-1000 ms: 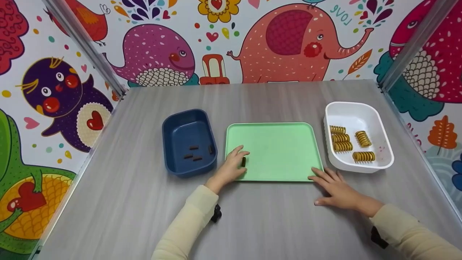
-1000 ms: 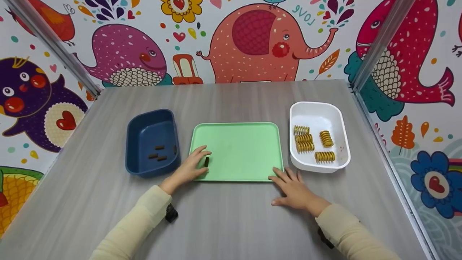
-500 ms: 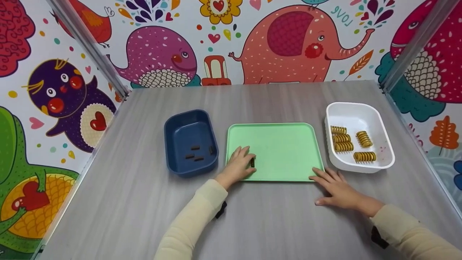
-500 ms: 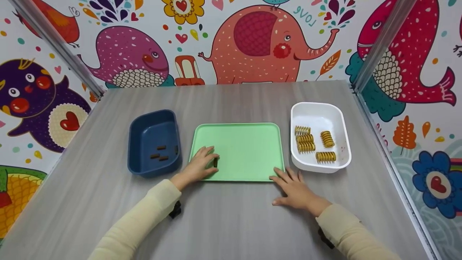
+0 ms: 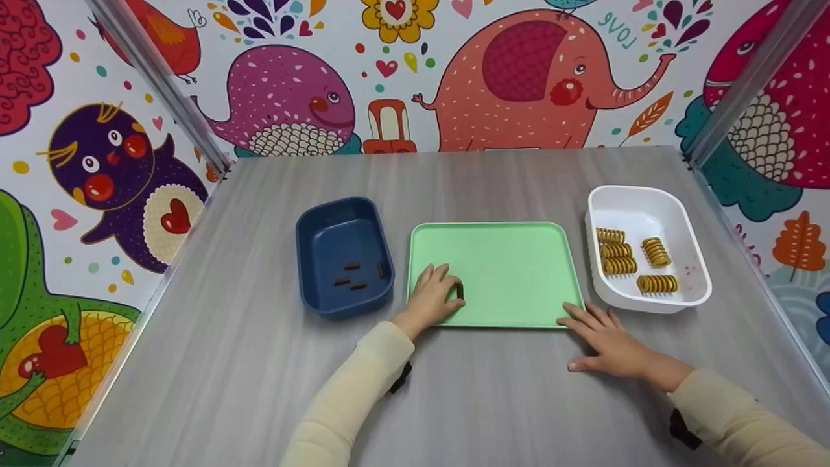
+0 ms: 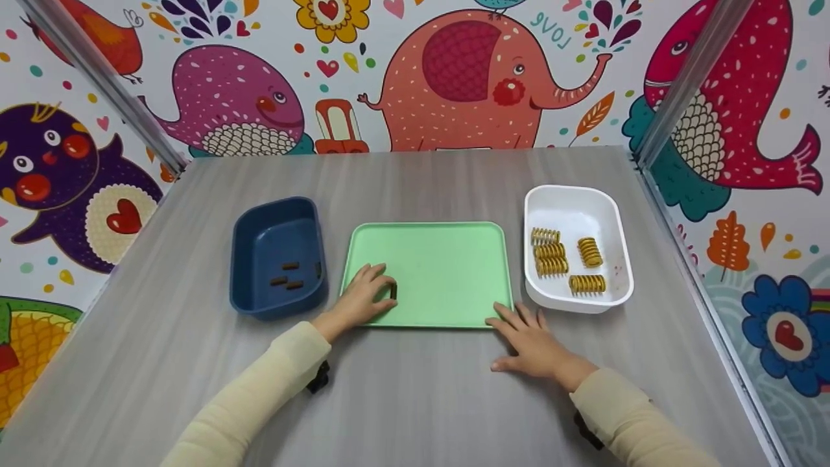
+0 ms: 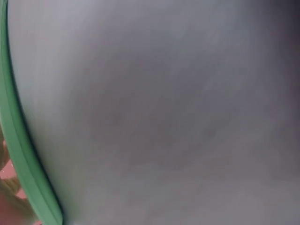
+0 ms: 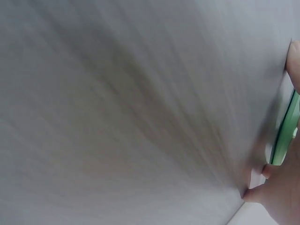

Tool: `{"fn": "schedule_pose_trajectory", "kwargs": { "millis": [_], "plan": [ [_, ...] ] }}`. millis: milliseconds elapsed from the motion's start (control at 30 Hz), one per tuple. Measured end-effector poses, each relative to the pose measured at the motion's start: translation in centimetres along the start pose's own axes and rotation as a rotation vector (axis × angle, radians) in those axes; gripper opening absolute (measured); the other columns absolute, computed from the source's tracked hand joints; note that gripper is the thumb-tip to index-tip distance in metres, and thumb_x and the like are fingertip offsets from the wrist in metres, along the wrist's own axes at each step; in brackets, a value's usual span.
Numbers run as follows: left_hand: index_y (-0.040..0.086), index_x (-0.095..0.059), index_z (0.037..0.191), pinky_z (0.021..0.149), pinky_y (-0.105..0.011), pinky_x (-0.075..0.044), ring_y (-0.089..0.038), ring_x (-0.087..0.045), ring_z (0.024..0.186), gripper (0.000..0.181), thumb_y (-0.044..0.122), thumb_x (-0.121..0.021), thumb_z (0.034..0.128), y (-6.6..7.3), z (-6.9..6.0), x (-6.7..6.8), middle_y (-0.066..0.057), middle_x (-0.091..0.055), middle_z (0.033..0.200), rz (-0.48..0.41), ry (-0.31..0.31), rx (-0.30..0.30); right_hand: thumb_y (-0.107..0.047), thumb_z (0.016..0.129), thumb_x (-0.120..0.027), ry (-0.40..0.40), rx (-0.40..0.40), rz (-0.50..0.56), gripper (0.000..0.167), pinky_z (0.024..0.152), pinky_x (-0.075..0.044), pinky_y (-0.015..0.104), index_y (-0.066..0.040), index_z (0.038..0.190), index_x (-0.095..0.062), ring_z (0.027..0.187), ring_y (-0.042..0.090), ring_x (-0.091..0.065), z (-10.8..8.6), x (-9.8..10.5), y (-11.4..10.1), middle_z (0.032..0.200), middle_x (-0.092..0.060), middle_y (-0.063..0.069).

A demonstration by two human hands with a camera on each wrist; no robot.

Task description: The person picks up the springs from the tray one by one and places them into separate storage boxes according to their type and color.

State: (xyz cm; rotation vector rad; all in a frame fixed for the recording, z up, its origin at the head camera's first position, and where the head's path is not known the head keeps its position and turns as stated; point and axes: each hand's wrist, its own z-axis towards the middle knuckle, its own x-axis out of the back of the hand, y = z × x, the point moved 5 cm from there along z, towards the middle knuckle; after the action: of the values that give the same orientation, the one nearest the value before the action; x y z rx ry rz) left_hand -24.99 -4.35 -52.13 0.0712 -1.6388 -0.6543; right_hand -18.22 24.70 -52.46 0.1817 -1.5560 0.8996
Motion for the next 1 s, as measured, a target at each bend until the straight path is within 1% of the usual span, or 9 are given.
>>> {"fn": "schedule_pose_trajectory", "kwargs": {
  "millis": [367, 633, 800, 1000],
  "plan": [
    [0.014, -0.060, 0.114, 0.109, -0.048, -0.019, -0.041, -0.022, 0.134, 0.036, 0.036, -0.063, 0.0860, -0.2, 0.1, 0.2, -0.015, -0.034, 0.143, 0.018, 0.005, 0.013, -0.046, 0.075, -0.068, -0.024, -0.016, -0.004, 0.072, 0.090, -0.014, 0.074, -0.007, 0.131, -0.047, 0.125, 0.054, -0.024, 0.1, 0.0, 0.0, 0.142, -0.031, 0.020],
    [0.015, -0.059, 0.116, 0.110, -0.047, -0.016, -0.039, -0.019, 0.136, 0.037, 0.036, -0.063, 0.0857, -0.2, 0.2, 1.2, -0.013, -0.031, 0.145, 0.034, -0.007, 0.020, -0.046, 0.075, -0.069, -0.021, -0.005, 0.003, 0.072, 0.089, -0.014, 0.075, -0.007, 0.131, -0.047, 0.125, 0.054, -0.024, 0.2, 0.1, -0.1, 0.142, -0.031, 0.021],
    [0.015, -0.059, 0.115, 0.111, -0.047, -0.015, -0.038, -0.020, 0.136, 0.037, 0.037, -0.063, 0.0854, -0.1, 0.3, 1.8, -0.012, -0.031, 0.145, 0.076, -0.013, 0.022, -0.046, 0.075, -0.068, -0.028, -0.009, 0.002, 0.072, 0.090, -0.013, 0.074, -0.007, 0.131, -0.047, 0.125, 0.055, -0.023, 0.2, 0.1, -0.1, 0.143, -0.031, 0.020],
    [0.015, -0.060, 0.115, 0.110, -0.048, -0.018, -0.038, -0.023, 0.134, 0.036, 0.036, -0.064, 0.0851, 0.1, 0.4, 2.8, -0.012, -0.033, 0.144, 0.110, 0.010, -0.003, -0.046, 0.076, -0.068, -0.023, -0.012, 0.006, 0.072, 0.090, -0.014, 0.074, -0.007, 0.132, -0.046, 0.125, 0.055, -0.024, 0.2, 0.0, -0.1, 0.143, -0.031, 0.020]
  ]
}}
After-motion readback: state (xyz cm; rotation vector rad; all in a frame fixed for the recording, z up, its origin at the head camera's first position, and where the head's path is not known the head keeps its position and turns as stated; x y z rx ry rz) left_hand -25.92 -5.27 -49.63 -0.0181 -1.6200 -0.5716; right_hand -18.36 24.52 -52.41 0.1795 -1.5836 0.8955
